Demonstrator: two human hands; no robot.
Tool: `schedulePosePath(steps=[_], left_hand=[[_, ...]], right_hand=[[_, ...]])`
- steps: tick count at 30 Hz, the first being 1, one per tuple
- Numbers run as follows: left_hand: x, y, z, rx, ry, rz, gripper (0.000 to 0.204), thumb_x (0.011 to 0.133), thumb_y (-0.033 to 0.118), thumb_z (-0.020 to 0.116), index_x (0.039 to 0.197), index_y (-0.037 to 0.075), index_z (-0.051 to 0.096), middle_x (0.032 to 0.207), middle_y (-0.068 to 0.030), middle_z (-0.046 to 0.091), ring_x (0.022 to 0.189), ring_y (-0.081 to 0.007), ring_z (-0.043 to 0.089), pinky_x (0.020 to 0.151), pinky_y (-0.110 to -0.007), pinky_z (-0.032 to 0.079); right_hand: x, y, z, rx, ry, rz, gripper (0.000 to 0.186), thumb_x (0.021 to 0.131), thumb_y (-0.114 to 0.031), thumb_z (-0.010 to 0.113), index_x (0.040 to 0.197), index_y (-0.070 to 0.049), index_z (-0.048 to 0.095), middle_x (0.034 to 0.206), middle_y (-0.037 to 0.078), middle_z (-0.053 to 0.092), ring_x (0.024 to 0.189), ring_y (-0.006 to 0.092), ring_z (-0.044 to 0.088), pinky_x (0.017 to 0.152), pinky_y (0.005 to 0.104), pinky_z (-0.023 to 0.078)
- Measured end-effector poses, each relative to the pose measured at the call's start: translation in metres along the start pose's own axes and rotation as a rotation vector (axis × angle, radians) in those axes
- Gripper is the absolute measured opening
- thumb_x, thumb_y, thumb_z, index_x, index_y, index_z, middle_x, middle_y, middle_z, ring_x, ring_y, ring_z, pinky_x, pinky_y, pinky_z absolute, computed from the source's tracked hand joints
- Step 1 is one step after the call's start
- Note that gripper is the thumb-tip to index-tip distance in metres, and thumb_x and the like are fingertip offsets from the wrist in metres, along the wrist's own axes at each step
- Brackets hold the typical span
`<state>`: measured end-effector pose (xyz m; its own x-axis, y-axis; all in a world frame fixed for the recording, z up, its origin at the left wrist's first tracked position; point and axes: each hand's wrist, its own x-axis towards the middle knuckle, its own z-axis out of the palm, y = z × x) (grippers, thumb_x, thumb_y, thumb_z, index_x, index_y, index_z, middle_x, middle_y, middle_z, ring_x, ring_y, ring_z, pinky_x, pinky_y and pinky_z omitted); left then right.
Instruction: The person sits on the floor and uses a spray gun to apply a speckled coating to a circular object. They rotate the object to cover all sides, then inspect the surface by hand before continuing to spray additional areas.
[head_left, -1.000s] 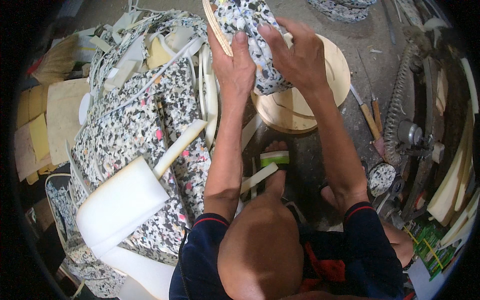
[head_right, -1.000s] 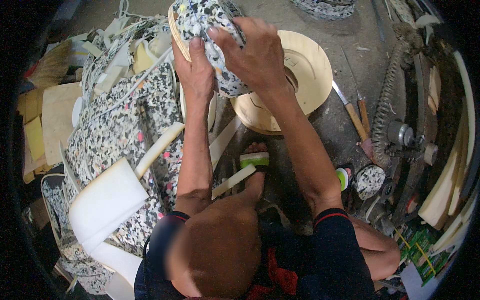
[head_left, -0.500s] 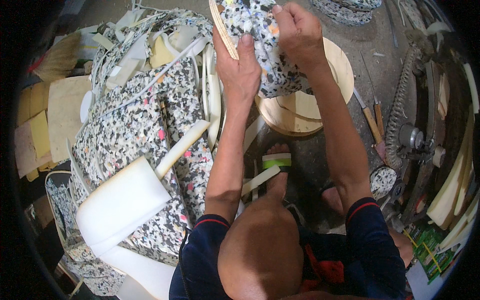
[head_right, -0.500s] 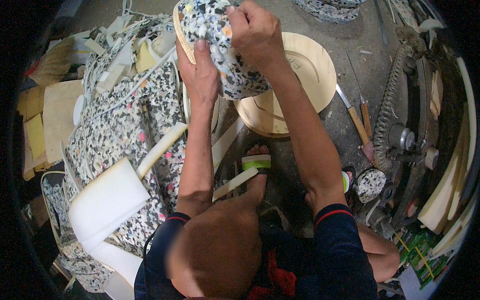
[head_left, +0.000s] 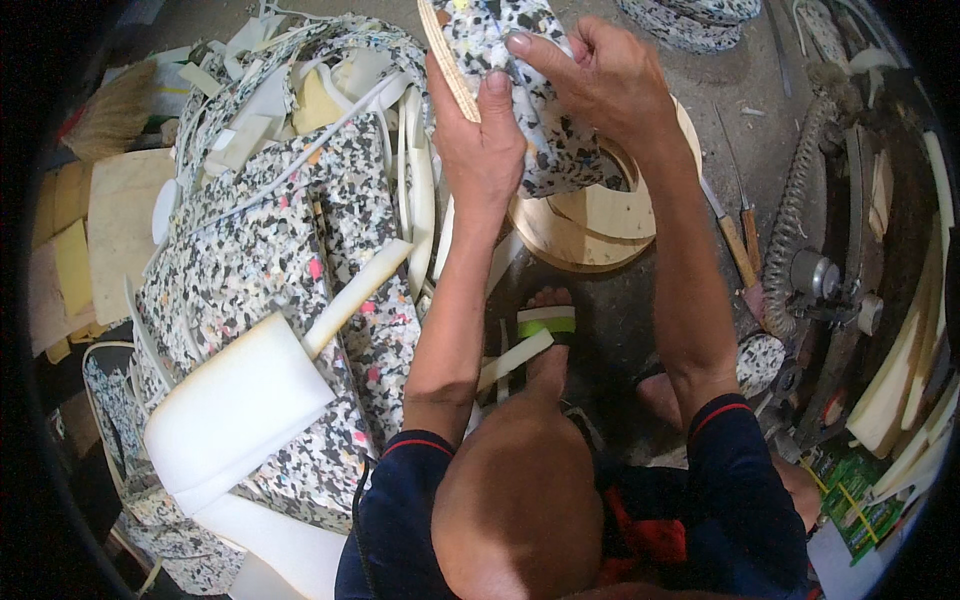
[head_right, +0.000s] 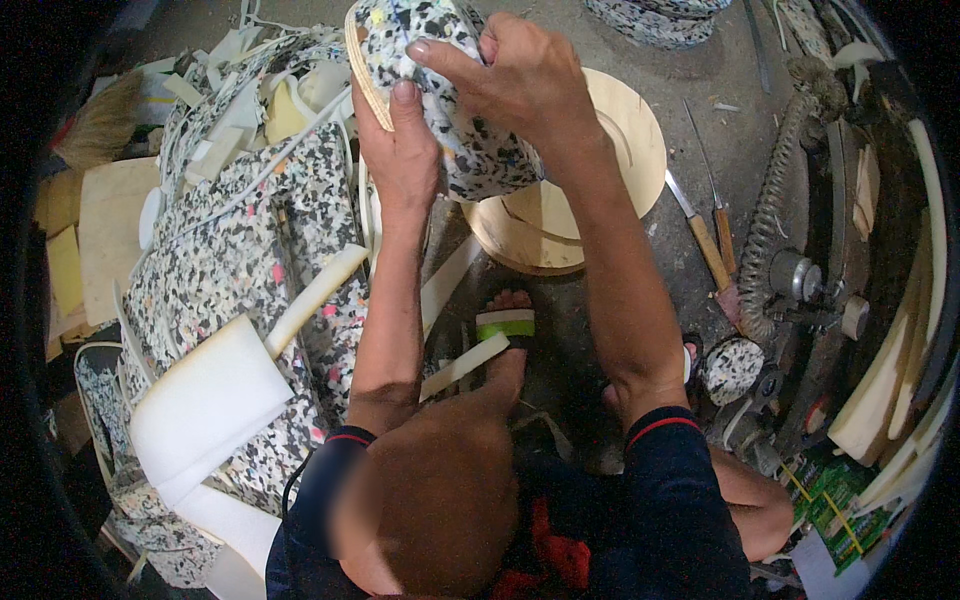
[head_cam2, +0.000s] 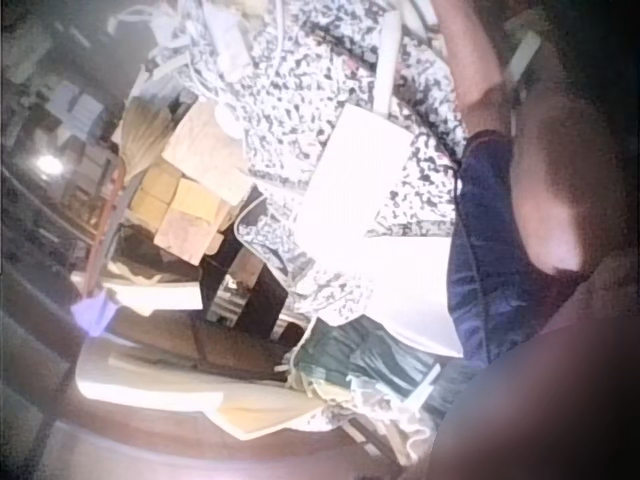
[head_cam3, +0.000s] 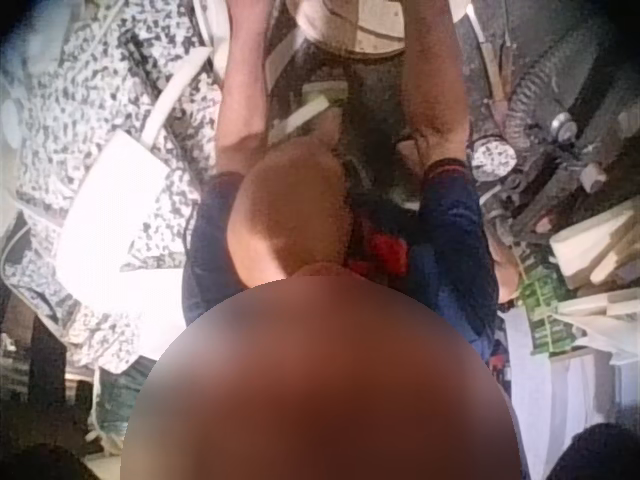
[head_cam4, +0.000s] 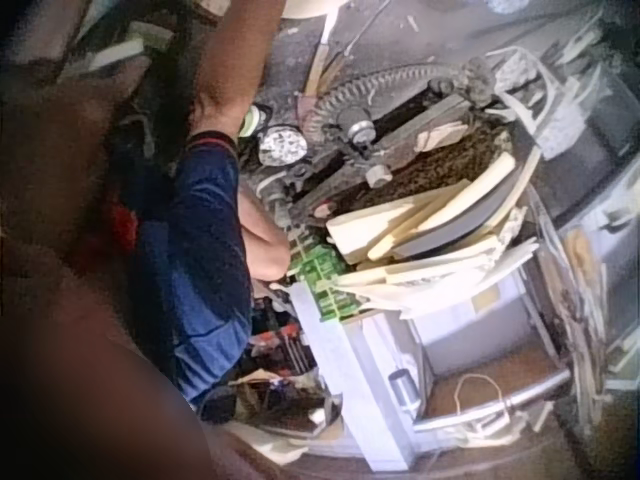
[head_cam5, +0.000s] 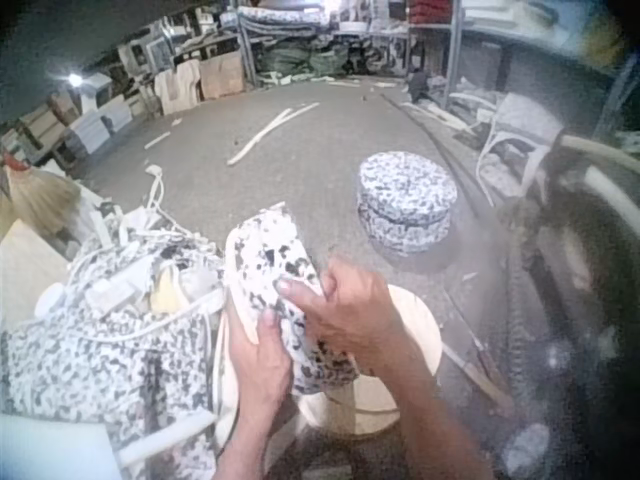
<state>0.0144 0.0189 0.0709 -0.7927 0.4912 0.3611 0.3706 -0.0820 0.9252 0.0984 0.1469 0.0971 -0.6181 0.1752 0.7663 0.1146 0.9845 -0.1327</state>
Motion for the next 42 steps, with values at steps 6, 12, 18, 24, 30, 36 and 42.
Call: schedulePosePath(steps=[6,12,18,24,30,36,42], left_hand=[[-0.004,0.0,-0.003,0.024,0.0,0.019,0.068,0.099,0.043,0.055,0.151,0.005,0.032,0.117,-0.0236,0.065,0.108,-0.0354,0.065,0.092,-0.043,0.049],[-0.005,-0.002,-0.004,0.027,-0.026,-0.047,0.073,0.098,0.045,0.056,0.152,0.003,0.03,0.118,-0.0236,0.065,0.109,-0.0351,0.065,0.093,-0.042,0.049],[-0.004,0.001,-0.006,0.029,-0.032,0.013,0.072,0.099,0.046,0.055,0.151,0.003,0.03,0.119,-0.0244,0.065,0.111,-0.0352,0.065,0.092,-0.041,0.05],[-0.004,0.0,-0.006,0.059,-0.027,0.021,0.071,0.1,0.043,0.054,0.152,0.003,0.028,0.118,-0.0261,0.065,0.109,-0.0369,0.065,0.091,-0.042,0.05],[-0.007,-0.001,-0.006,0.074,-0.048,-0.002,0.076,0.099,0.046,0.055,0.153,0.001,0.026,0.117,-0.0275,0.065,0.11,-0.0383,0.065,0.092,-0.042,0.05],[-0.006,-0.001,-0.006,0.065,-0.055,-0.016,0.077,0.099,0.048,0.055,0.153,0.001,0.025,0.12,-0.0276,0.063,0.113,-0.0378,0.064,0.094,-0.042,0.05],[0.0,-0.002,-0.006,0.03,-0.056,0.011,0.073,0.1,0.049,0.051,0.152,0.003,0.03,0.124,-0.0268,0.061,0.114,-0.036,0.062,0.098,-0.042,0.047]], right_hand=[[-0.003,0.003,0.005,0.327,-0.116,0.183,0.008,0.087,-0.022,0.07,0.091,-0.016,0.068,0.061,0.004,0.046,0.053,0.02,0.048,0.048,0.0337,0.041],[-0.013,0.006,0.014,0.874,-0.228,0.763,0.03,0.1,-0.028,0.059,0.092,-0.002,0.069,0.071,-0.008,0.057,0.065,0.0033,0.048,0.058,0.0241,0.041],[-0.019,0.002,0.017,1.124,-0.077,0.822,0.027,0.101,-0.025,0.057,0.099,-0.001,0.07,0.084,-0.002,0.068,0.075,0.004,0.058,0.068,0.0213,0.047],[-0.016,-0.005,0.009,1.139,-0.103,0.784,0.027,0.103,-0.023,0.056,0.098,-0.001,0.069,0.082,-0.003,0.067,0.074,0.0032,0.057,0.066,0.0218,0.047],[-0.011,0.002,0.0,0.865,-0.246,0.536,0.026,0.103,-0.026,0.056,0.092,-0.004,0.066,0.072,-0.007,0.055,0.067,0.0032,0.046,0.059,0.023,0.04],[-0.007,0.007,0.002,0.744,-0.226,0.404,0.028,0.102,-0.027,0.056,0.087,-0.004,0.065,0.069,-0.006,0.05,0.065,0.0038,0.042,0.057,0.0237,0.037],[0.004,0.007,0.004,0.524,-0.157,0.149,0.024,0.1,-0.017,0.053,0.086,0.002,0.058,0.072,0.011,0.056,0.064,0.0269,0.056,0.056,0.039,0.046]])
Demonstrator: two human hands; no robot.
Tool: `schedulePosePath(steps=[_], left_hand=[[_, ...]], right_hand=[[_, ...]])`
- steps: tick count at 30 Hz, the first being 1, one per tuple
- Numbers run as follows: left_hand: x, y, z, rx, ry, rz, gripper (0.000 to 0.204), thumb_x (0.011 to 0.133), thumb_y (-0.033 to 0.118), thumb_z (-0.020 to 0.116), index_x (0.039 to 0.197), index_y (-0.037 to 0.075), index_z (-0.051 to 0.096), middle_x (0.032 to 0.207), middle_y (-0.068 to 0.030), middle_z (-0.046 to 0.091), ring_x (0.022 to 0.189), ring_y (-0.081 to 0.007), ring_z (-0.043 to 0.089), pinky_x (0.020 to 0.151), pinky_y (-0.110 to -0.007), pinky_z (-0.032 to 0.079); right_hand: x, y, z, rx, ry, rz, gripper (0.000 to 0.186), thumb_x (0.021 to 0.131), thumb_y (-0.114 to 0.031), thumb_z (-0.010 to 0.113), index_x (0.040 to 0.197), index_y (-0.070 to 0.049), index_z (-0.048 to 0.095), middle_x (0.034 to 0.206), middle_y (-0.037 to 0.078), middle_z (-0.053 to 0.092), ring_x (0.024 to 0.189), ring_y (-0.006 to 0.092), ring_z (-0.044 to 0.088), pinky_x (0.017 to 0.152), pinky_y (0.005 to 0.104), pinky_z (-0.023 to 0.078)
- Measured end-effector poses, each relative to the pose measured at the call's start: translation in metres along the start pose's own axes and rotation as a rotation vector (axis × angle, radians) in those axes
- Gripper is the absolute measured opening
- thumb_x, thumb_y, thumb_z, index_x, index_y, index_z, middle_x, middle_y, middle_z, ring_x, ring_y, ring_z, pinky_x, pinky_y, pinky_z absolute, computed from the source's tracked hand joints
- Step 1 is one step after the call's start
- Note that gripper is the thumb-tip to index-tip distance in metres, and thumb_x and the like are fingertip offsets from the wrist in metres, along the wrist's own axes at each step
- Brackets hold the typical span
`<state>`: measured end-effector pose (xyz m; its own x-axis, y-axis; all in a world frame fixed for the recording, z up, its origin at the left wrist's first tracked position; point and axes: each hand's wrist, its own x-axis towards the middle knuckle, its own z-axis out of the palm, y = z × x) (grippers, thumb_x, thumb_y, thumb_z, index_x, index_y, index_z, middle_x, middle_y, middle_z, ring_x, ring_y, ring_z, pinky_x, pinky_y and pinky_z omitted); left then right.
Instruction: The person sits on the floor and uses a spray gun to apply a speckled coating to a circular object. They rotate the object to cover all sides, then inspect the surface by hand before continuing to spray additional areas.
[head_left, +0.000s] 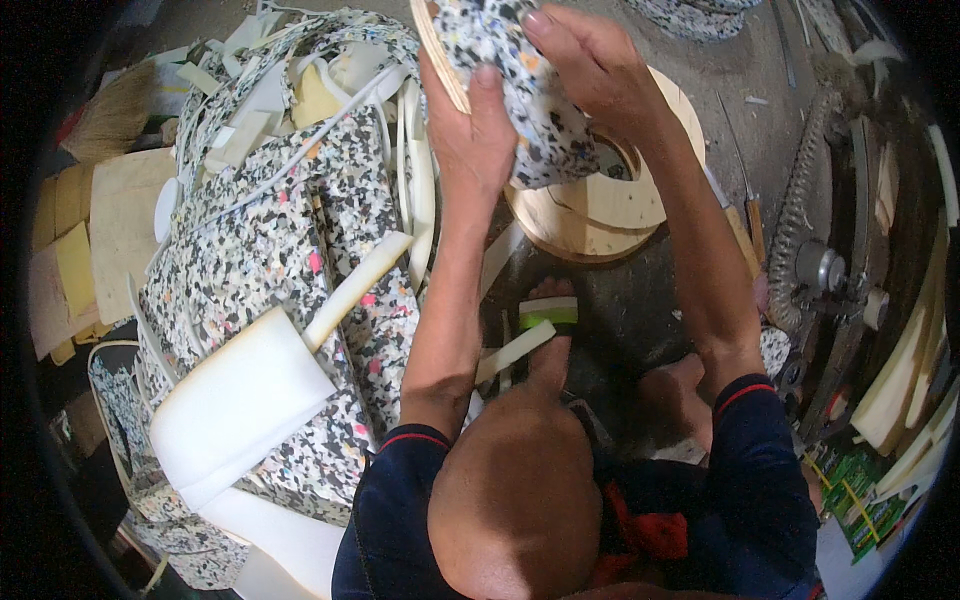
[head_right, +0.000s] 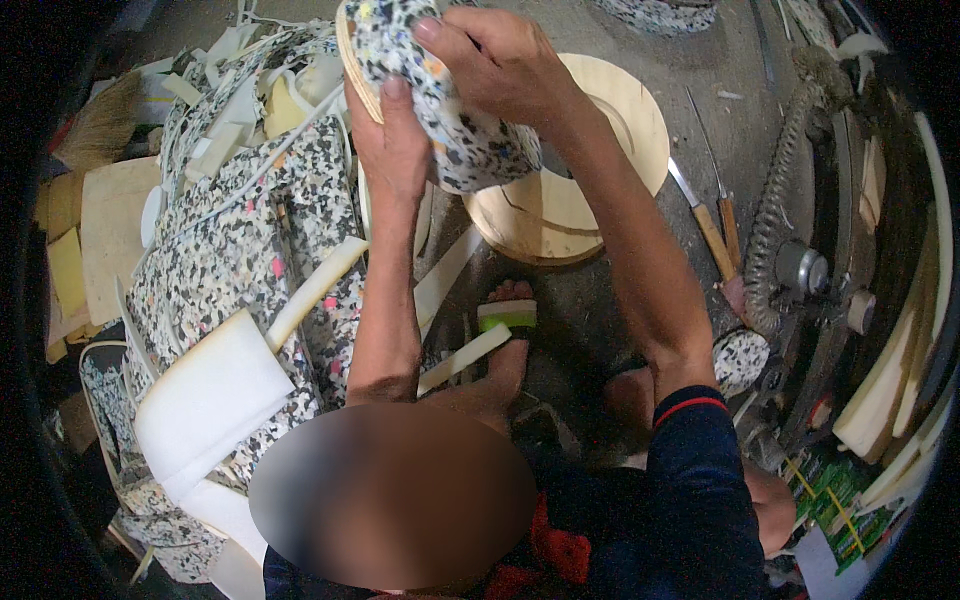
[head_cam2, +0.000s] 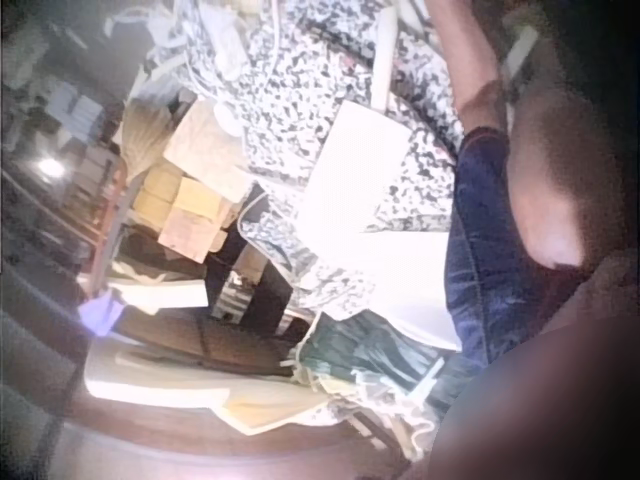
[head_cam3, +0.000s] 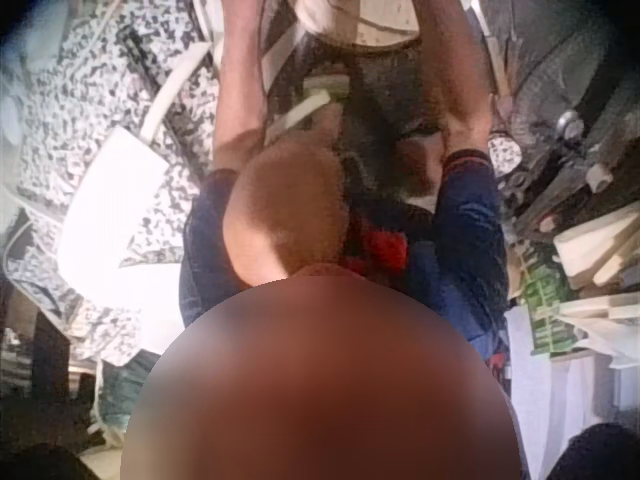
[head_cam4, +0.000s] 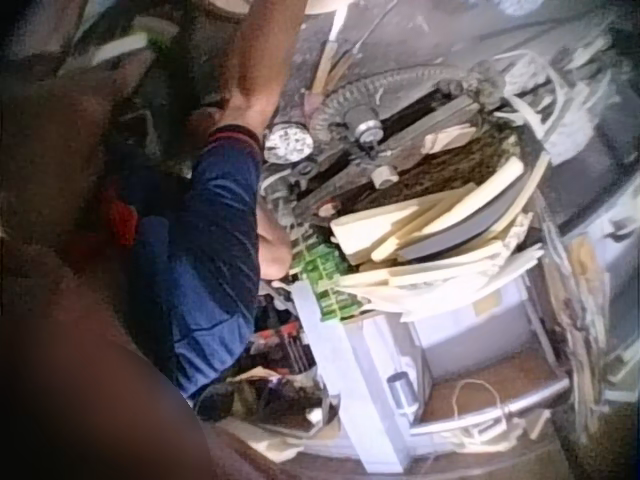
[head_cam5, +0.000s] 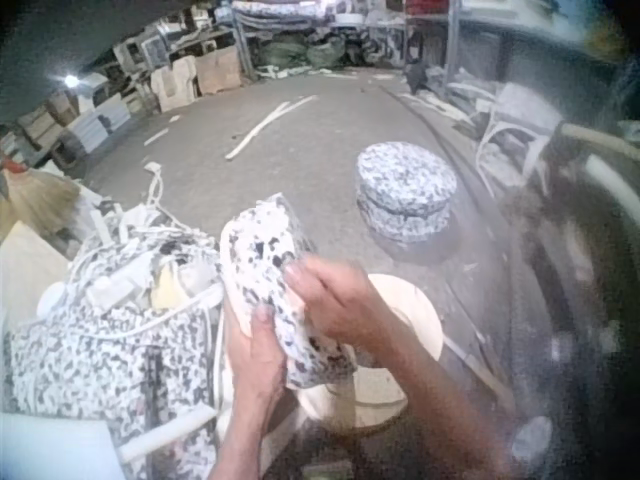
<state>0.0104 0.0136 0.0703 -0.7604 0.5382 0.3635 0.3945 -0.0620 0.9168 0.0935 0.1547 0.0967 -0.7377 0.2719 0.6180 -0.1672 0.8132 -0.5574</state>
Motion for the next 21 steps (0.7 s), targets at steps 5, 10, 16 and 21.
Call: schedulePosePath(steps=[5,10,16,21], left_hand=[[0.021,-0.013,0.001,-0.183,0.021,-0.119,0.055,0.106,0.045,0.037,0.133,-0.003,0.046,0.12,-0.0155,0.058,0.107,-0.0218,0.055,0.098,-0.035,0.043],[0.037,-0.035,-0.005,-0.077,0.082,-0.134,0.061,0.104,0.047,0.037,0.137,-0.005,0.041,0.121,-0.0251,0.057,0.111,-0.0326,0.057,0.099,-0.04,0.042],[0.043,-0.039,-0.008,-0.341,0.06,-0.224,0.05,0.104,0.038,0.041,0.128,-0.006,0.043,0.115,-0.0233,0.059,0.104,-0.0266,0.057,0.094,-0.039,0.044],[0.028,-0.026,-0.016,-0.445,-0.006,-0.284,0.041,0.104,0.034,0.045,0.122,-0.003,0.048,0.111,-0.0144,0.061,0.098,-0.0174,0.058,0.087,-0.035,0.047]], right_hand=[[-0.005,0.001,-0.006,0.684,0.003,0.82,0.044,0.107,-0.035,0.038,0.099,0.0,0.064,0.085,0.006,0.063,0.078,0.0193,0.059,0.072,0.0375,0.05],[-0.033,-0.012,-0.003,0.288,0.073,0.497,0.026,0.101,-0.028,0.06,0.097,-0.004,0.068,0.075,-0.004,0.058,0.068,0.0044,0.051,0.059,0.0221,0.041],[-0.038,-0.014,0.013,0.357,0.184,0.395,0.029,0.088,-0.029,0.078,0.096,-0.002,0.072,0.074,0.002,0.066,0.068,0.0083,0.061,0.066,0.0262,0.054],[-0.037,-0.01,0.02,0.269,0.214,0.379,0.033,0.087,-0.027,0.079,0.104,0.0,0.071,0.081,0.006,0.069,0.073,0.0102,0.064,0.069,0.026,0.055]])
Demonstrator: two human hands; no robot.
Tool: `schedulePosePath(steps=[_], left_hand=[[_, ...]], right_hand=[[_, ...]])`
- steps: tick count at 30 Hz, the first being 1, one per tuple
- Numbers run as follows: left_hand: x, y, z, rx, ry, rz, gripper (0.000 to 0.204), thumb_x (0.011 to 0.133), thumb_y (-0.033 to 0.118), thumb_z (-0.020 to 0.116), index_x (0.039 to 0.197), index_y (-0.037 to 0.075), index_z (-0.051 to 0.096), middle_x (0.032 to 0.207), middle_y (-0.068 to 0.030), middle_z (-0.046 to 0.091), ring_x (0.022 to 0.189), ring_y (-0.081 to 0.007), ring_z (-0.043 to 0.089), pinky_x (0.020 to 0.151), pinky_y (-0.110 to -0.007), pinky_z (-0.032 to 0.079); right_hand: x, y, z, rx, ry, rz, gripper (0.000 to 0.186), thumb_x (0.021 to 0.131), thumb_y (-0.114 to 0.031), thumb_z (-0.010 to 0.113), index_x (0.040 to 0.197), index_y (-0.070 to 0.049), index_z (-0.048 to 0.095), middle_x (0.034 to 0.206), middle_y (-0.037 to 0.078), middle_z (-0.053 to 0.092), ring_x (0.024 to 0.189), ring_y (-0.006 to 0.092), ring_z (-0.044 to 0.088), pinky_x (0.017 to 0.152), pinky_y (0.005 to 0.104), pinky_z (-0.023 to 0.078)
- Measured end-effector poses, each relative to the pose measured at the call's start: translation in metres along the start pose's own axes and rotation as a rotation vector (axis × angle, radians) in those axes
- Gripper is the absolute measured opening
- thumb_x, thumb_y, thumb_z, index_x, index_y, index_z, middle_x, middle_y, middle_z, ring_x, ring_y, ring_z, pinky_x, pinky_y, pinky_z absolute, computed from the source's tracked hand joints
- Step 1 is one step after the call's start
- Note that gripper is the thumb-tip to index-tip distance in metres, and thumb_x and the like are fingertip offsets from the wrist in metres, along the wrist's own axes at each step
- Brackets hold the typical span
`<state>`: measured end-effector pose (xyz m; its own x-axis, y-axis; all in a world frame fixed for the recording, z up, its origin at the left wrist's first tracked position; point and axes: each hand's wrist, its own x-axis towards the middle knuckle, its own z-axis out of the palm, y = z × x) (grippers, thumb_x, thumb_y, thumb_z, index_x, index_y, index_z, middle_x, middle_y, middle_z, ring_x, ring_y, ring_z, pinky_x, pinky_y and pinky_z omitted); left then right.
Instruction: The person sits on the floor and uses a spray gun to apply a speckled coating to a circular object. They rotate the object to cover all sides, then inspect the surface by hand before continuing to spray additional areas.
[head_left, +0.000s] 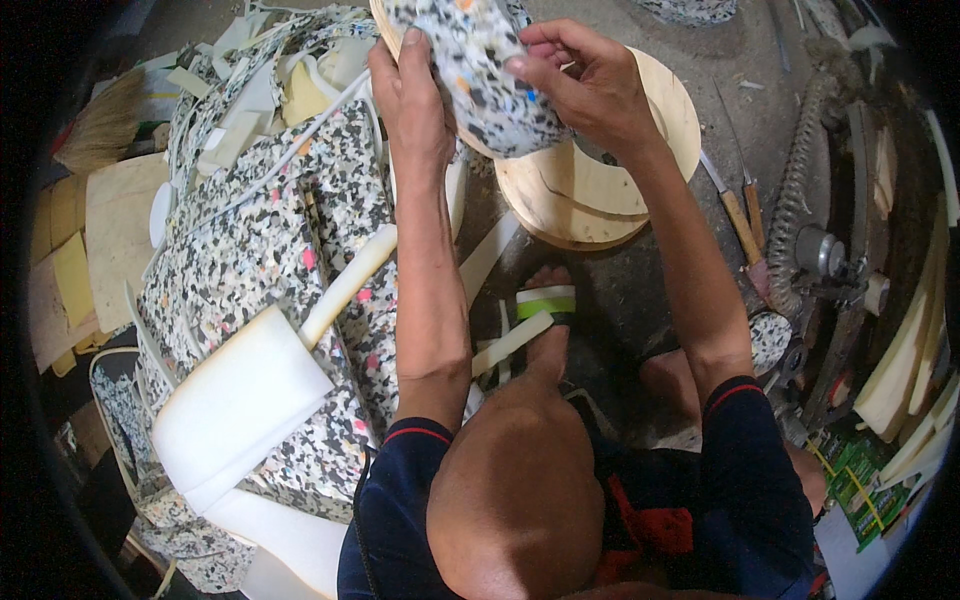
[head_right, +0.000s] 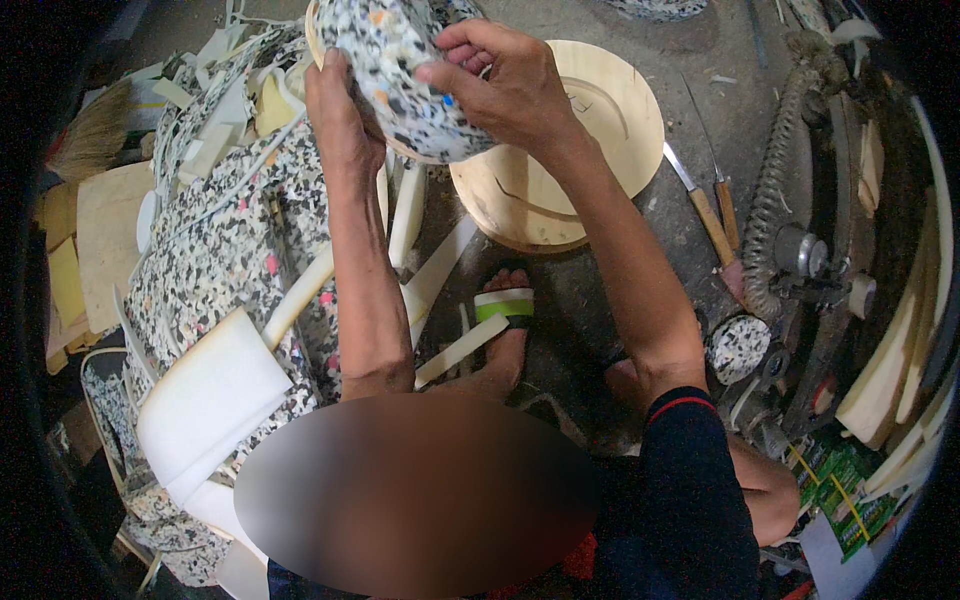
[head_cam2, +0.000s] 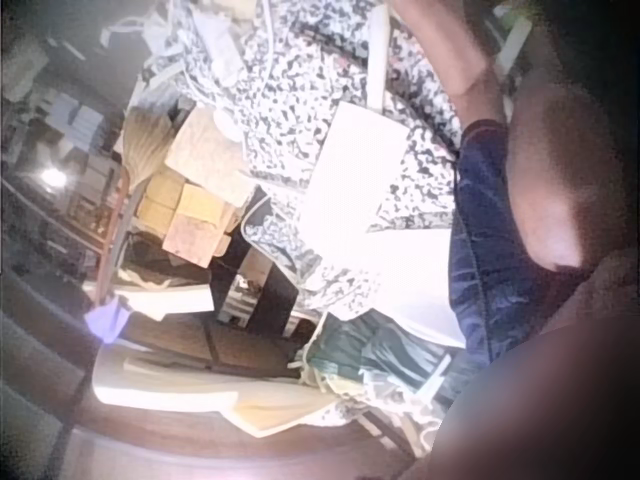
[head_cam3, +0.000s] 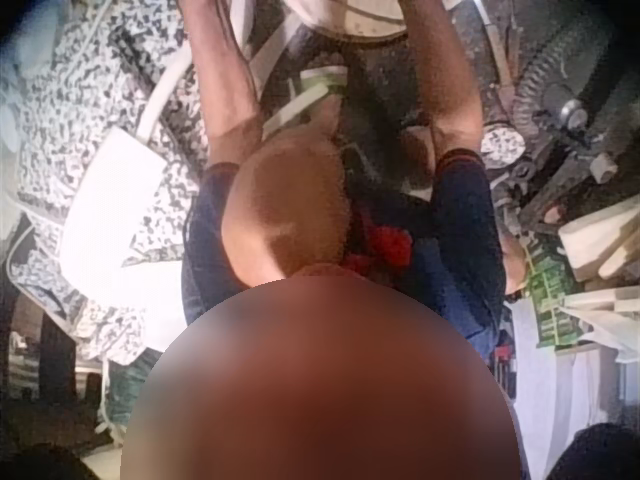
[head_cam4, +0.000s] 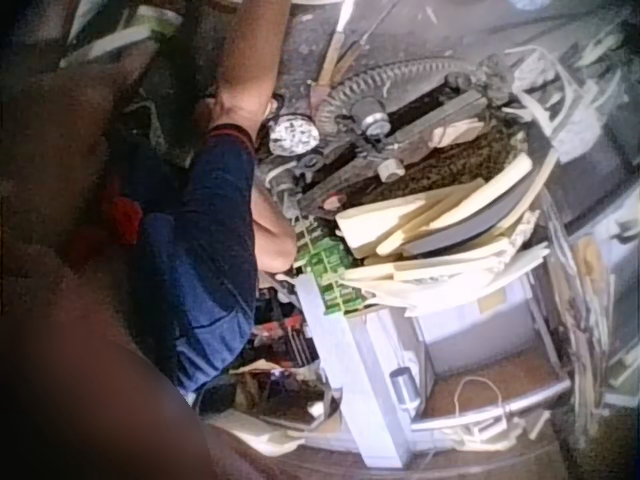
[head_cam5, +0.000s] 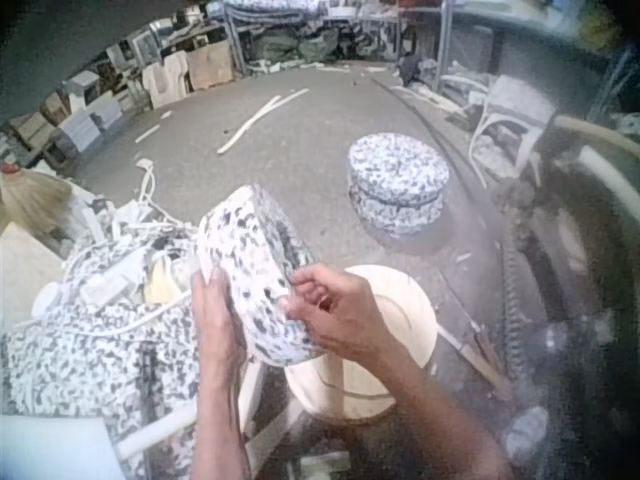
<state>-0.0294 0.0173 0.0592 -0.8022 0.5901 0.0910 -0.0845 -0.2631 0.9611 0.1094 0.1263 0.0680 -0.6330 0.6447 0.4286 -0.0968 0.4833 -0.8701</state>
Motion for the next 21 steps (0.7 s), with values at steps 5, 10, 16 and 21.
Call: schedulePosePath(steps=[5,10,16,21], left_hand=[[-0.005,-0.008,0.007,0.051,-0.058,0.101,0.044,0.106,0.035,0.043,0.128,-0.003,0.048,0.113,-0.0138,0.062,0.1,-0.0193,0.059,0.091,-0.036,0.047],[-0.002,-0.015,0.012,0.164,-0.017,0.159,0.05,0.106,0.037,0.041,0.137,-0.003,0.044,0.117,-0.0155,0.062,0.103,-0.0221,0.059,0.093,-0.035,0.046],[-0.003,-0.012,0.013,0.271,0.01,0.283,0.052,0.103,0.035,0.05,0.137,-0.003,0.044,0.117,-0.0169,0.062,0.104,-0.0238,0.06,0.094,-0.035,0.046],[-0.005,-0.01,0.017,0.321,0.037,0.304,0.052,0.101,0.032,0.054,0.137,-0.004,0.044,0.117,-0.0171,0.063,0.103,-0.0239,0.06,0.093,-0.036,0.047]], right_hand=[[0.006,0.002,0.002,-0.066,0.04,-0.038,0.034,0.084,-0.029,0.08,0.098,0.0,0.07,0.08,0.011,0.071,0.072,0.0155,0.067,0.067,0.0293,0.056],[0.013,-0.002,0.013,-0.3,0.126,-0.236,0.033,0.084,-0.031,0.079,0.088,-0.001,0.065,0.069,0.007,0.063,0.06,0.019,0.061,0.058,0.0327,0.052],[0.02,0.002,0.025,-0.244,0.198,-0.194,0.023,0.086,-0.018,0.072,0.078,-0.003,0.057,0.064,0.01,0.054,0.056,0.0274,0.059,0.053,0.0364,0.048],[0.019,0.003,0.023,-0.284,0.212,-0.227,0.018,0.088,-0.014,0.069,0.079,-0.003,0.057,0.064,0.011,0.054,0.055,0.0306,0.06,0.052,0.0392,0.048]])
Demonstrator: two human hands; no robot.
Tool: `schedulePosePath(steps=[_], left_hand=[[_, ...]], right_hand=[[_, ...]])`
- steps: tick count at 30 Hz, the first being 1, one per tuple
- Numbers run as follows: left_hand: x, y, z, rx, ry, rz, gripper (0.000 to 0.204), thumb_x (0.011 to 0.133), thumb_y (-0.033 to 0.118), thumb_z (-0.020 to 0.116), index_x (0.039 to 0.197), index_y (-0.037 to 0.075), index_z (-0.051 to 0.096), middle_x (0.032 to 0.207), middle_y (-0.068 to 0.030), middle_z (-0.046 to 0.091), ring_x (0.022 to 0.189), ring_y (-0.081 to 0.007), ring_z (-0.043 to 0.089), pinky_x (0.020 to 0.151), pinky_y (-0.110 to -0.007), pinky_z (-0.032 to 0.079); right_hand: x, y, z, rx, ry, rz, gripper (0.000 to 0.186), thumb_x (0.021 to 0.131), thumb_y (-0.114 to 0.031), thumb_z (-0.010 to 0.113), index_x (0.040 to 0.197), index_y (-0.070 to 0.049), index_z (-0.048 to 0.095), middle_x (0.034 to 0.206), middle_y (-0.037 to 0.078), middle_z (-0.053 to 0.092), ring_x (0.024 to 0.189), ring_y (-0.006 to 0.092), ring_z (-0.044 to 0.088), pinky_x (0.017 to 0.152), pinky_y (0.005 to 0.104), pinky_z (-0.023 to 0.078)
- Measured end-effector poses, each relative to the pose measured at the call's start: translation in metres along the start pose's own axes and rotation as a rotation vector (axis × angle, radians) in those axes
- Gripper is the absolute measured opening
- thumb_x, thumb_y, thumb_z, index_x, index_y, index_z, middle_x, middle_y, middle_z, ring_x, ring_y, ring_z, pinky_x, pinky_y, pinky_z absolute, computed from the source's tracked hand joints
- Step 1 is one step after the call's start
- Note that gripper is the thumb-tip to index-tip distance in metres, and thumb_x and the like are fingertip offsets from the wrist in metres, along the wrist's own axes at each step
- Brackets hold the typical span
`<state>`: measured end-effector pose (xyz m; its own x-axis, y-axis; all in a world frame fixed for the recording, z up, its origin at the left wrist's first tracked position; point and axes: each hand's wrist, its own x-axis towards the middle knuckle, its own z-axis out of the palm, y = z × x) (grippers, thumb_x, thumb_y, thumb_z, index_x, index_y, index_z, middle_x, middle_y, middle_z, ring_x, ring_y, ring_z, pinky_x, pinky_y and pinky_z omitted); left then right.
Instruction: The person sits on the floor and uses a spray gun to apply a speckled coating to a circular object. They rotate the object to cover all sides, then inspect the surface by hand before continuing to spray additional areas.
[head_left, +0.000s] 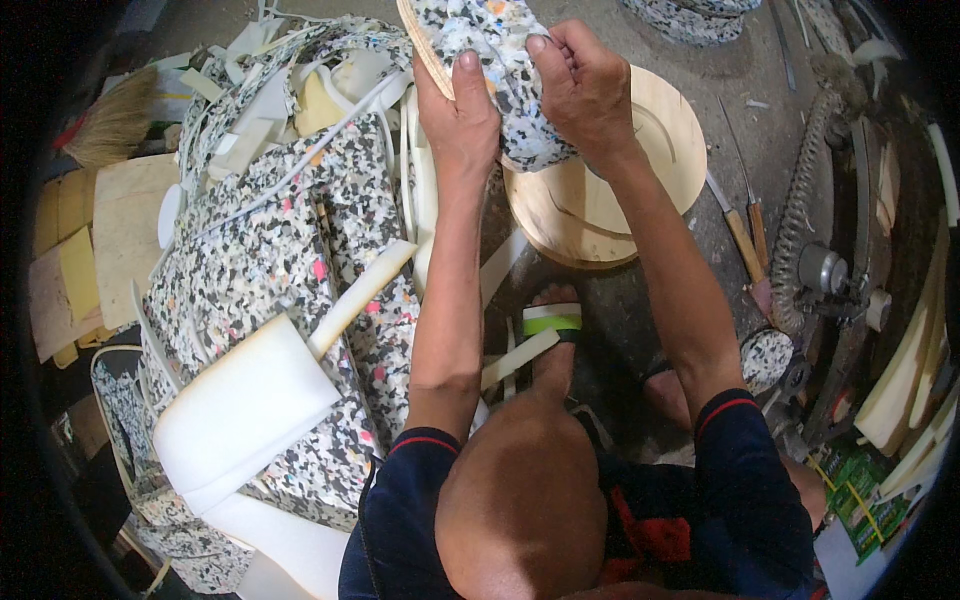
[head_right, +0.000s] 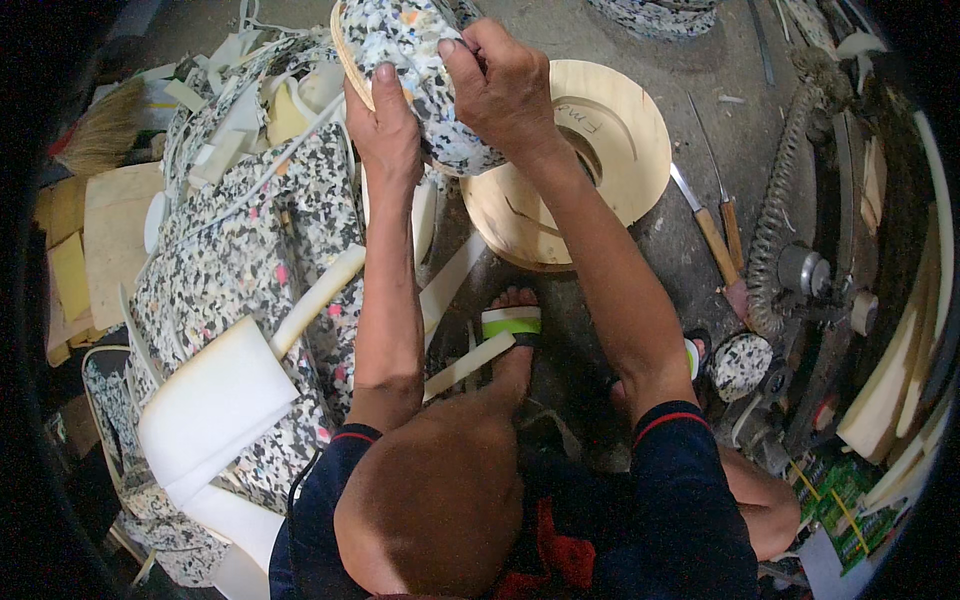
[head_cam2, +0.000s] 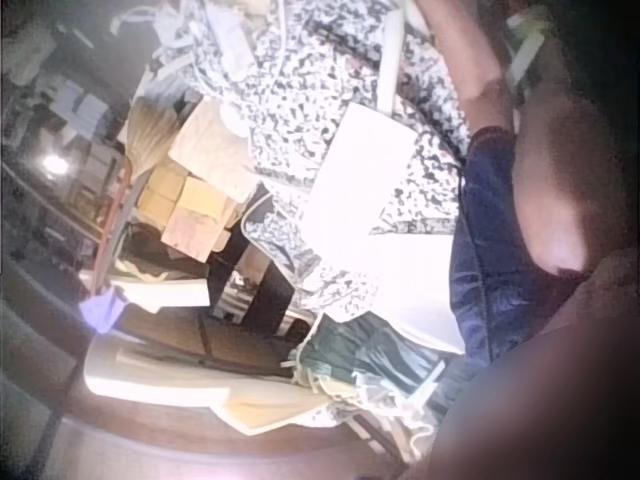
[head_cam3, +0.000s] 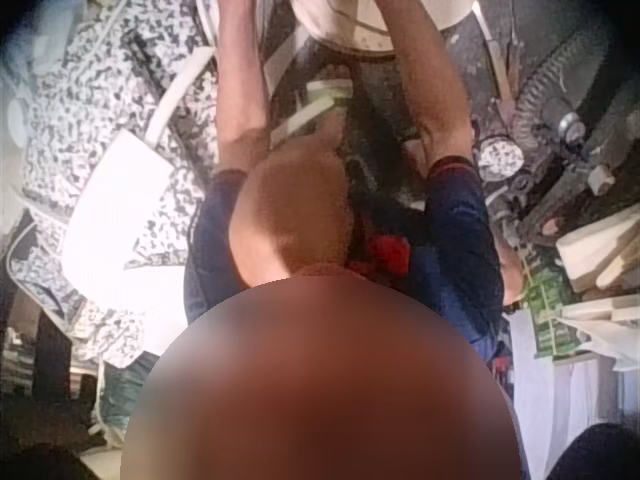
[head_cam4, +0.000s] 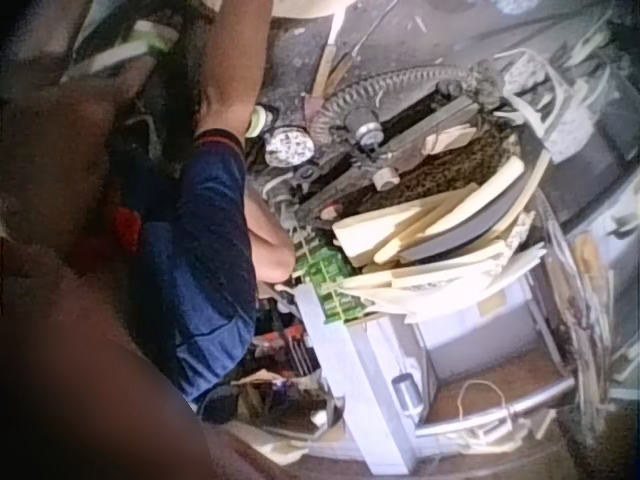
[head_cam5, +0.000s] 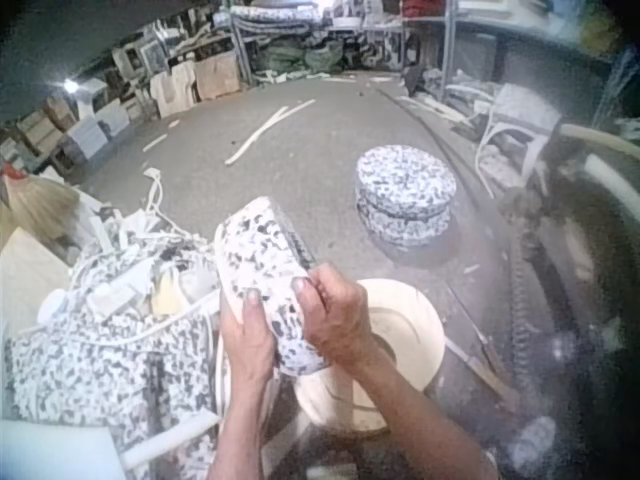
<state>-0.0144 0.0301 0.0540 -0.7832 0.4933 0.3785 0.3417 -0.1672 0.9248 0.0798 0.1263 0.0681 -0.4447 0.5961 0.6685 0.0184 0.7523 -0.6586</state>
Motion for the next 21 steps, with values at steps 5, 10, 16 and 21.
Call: schedulePosePath(steps=[5,10,16,21], left_hand=[[0.0,0.002,0.005,-0.011,0.001,-0.04,0.055,0.099,0.032,0.056,0.139,-0.003,0.043,0.118,-0.0185,0.063,0.105,-0.0252,0.061,0.093,-0.036,0.047],[-0.006,-0.003,0.009,0.064,0.053,-0.001,0.058,0.099,0.031,0.057,0.143,-0.003,0.04,0.121,-0.0211,0.063,0.108,-0.0284,0.062,0.094,-0.038,0.048],[-0.011,-0.01,-0.006,-0.018,0.055,-0.167,0.048,0.103,0.029,0.048,0.139,-0.003,0.044,0.12,-0.0177,0.063,0.106,-0.0238,0.061,0.093,-0.036,0.048],[-0.009,-0.001,-0.042,-0.59,0.105,-0.388,0.063,0.106,0.048,0.038,0.145,-0.001,0.039,0.137,-0.0178,0.055,0.124,-0.0284,0.056,0.105,-0.041,0.046]], right_hand=[[0.001,0.0,-0.003,-0.048,0.034,-0.099,0.015,0.089,-0.014,0.068,0.082,-0.005,0.058,0.065,0.011,0.053,0.054,0.0312,0.059,0.052,0.0403,0.049],[-0.005,0.002,-0.004,0.065,-0.043,0.057,0.015,0.09,-0.014,0.066,0.083,-0.006,0.056,0.071,0.013,0.055,0.058,0.0327,0.058,0.056,0.0414,0.048],[-0.003,-0.004,-0.011,0.191,-0.138,0.055,0.01,0.091,-0.012,0.065,0.093,-0.002,0.061,0.079,0.013,0.06,0.069,0.0234,0.058,0.064,0.035,0.048],[-0.01,-0.058,-0.024,0.277,-0.186,-0.125,0.025,0.088,-0.003,0.061,0.113,0.0,0.067,0.103,0.017,0.068,0.093,0.0317,0.067,0.085,0.036,0.052]])
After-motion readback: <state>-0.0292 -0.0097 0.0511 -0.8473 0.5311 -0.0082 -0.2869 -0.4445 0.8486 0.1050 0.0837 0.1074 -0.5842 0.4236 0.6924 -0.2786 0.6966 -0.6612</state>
